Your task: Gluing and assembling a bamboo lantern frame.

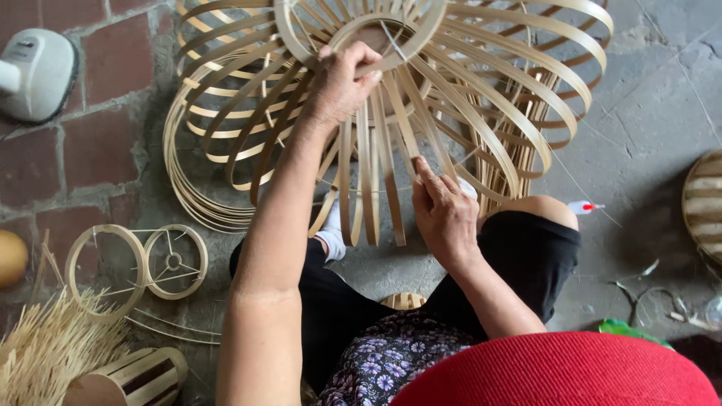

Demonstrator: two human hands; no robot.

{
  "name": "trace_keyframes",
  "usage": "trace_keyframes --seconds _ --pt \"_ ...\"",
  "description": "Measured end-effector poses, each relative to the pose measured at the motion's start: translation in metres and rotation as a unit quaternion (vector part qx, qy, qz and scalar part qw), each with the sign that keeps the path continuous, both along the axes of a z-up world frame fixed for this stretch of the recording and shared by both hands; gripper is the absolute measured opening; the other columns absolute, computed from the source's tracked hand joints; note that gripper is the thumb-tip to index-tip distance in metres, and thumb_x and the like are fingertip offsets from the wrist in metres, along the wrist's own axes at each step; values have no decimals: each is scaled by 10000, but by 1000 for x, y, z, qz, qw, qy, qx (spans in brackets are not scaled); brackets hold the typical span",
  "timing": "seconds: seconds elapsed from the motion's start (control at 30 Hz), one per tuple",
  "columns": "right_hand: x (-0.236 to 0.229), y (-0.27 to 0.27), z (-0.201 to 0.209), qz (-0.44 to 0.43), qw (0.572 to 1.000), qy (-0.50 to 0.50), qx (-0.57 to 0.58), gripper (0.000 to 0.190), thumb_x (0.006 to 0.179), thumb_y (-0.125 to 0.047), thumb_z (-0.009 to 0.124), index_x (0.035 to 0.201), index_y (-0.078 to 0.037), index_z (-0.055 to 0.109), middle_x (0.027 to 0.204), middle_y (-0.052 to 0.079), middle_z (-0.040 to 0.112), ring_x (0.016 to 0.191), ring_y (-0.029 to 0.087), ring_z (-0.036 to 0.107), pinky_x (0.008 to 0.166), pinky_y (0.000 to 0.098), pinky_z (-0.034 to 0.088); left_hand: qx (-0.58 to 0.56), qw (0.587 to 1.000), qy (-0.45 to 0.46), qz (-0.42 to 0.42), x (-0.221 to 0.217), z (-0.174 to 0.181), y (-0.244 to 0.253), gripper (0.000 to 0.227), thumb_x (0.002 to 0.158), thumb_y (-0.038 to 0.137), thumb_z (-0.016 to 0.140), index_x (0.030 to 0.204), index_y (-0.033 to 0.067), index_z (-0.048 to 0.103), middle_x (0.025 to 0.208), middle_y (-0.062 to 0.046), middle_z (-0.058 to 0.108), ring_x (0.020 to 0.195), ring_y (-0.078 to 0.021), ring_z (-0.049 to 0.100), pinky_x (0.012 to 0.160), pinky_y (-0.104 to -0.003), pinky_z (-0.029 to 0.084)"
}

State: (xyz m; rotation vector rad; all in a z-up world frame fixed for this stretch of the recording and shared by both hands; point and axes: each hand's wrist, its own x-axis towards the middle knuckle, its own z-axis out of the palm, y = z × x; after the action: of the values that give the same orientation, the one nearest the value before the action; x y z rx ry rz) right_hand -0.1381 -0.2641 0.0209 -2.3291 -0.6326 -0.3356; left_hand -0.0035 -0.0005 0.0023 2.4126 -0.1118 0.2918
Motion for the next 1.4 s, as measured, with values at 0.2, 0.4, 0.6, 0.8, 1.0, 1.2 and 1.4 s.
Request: trace_keyframes --seconds 0.2,0.4,0.6,0.8,1.0,1.2,1.4 --pt "-1 -55 14 -25 987 -39 152 206 1074 -55 696 1279 -67 676 1072 106 737 927 229 749 817 295 604 -22 998 -58 -11 -5 -11 6 143 936 124 797 1055 141 721 930 -14 751 978 -214 617 1033 -524 390" --pt "-12 -79 30 -58 984 148 86 355 927 -57 785 1274 -50 711 1033 111 747 718 193 693 654 294 552 -89 996 28 -1 -14 14 6 220 978 226 777 1146 144 661 1103 17 725 1077 -157 700 990 -358 574" --pt "-12 -62 17 -40 986 152 61 511 851 -93 809 1336 -48 654 1021 128 743 598 212 637 603 325 540 28 999 26 9 -18 41 -3 134 978 224 773 1071 171 693 1018 16 763 1031 -183 672 1054 -471 415" --pt "-8 -67 3 -38 990 117 70 415 909 -63 772 1312 -57 670 994 113 747 652 186 688 619 317 563 42 998 45 24 -15 30 1 90 993 261 743 1043 200 700 940 45 763 1005 -153 676 1136 -506 331" --pt "-8 -68 -2 -39 988 131 73 413 934 -84 762 1337 -69 671 984 105 743 644 168 696 610 300 580 24 997 70 37 -15 29 1 107 993 291 731 1070 229 692 931 58 752 1015 -178 595 981 -464 436" --pt "-19 -79 33 -41 993 74 85 420 914 -98 790 1314 -34 675 1104 143 721 788 197 715 679 297 590 48 997 66 20 -20 39 -3 92 1006 268 717 1072 214 685 911 -2 771 927 -125 708 1147 -487 322" --pt "-10 -228 -20 -256 964 -60 45 99 1037 13 744 958 -21 693 982 141 751 843 213 709 747 356 561 -96 988 -112 -54 -45 54 15 398 980 -45 653 1372 19 634 1396 -107 654 1380 -244 612 1248 -386 448"
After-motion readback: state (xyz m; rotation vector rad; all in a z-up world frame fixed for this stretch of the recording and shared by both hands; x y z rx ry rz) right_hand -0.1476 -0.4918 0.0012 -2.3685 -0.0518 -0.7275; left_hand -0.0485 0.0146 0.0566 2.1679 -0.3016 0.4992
